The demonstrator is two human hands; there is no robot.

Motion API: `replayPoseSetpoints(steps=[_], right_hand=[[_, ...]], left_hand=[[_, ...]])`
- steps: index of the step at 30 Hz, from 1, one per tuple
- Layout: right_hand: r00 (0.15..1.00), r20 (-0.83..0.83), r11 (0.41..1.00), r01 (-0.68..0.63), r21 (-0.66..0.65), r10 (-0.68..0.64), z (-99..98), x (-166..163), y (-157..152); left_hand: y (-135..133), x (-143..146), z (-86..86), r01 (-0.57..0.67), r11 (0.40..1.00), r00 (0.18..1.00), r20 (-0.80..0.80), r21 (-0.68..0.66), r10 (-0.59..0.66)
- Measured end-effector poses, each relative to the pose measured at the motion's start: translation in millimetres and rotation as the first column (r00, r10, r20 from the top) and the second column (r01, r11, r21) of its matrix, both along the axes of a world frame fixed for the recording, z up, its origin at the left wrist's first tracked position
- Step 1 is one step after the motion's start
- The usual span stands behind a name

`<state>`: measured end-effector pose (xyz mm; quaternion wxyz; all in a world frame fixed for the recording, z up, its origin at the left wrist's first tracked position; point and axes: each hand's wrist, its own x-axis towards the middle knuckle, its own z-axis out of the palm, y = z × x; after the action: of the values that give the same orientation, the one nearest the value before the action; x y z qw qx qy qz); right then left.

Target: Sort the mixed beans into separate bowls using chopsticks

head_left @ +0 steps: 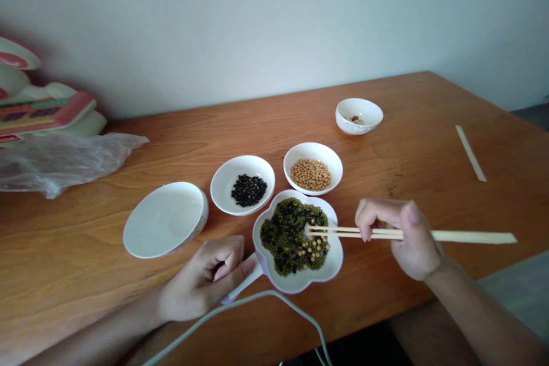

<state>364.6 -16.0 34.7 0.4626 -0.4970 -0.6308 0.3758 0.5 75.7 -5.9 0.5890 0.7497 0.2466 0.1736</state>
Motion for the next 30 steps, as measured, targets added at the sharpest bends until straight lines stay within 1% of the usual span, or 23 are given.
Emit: replayPoseSetpoints(steps=[5, 14, 22, 26, 30], right_hand=[[1.000, -0.003, 1.000, 0.011, 0.029, -0.011, 2.1, -3.6, 1.5], [1.000, -0.005, 1.000, 0.016, 0.017, -0.016, -0.2, -4.2, 1.0], [0.999, -0.009, 0.997, 0.045, 0.062, -0.044, 1.9, -5.9, -0.4], [0.996, -0.038, 0.994, 0.080, 0.080, -0.078, 4.4, -7.1, 0.4], [0.989, -0.102, 0.989, 0.116, 0.097, -0.106, 7.6, -8.0, 1.7]], left_hand=[[0.1, 1.1, 0.5, 0.006, 1.000, 1.000, 0.010, -0.010, -0.006], [0.3, 0.3, 0.6, 0.004, 1.000, 1.000, 0.002, 0.015, -0.004], [0.3, 1.4, 0.8, 0.016, 0.999, 1.000, -0.003, 0.032, -0.016], [0.4, 1.5, 0.3, 0.019, 0.999, 1.000, -0.010, 0.037, -0.019], [0.9, 2.4, 1.0, 0.021, 0.998, 1.000, -0.007, 0.052, -0.020]])
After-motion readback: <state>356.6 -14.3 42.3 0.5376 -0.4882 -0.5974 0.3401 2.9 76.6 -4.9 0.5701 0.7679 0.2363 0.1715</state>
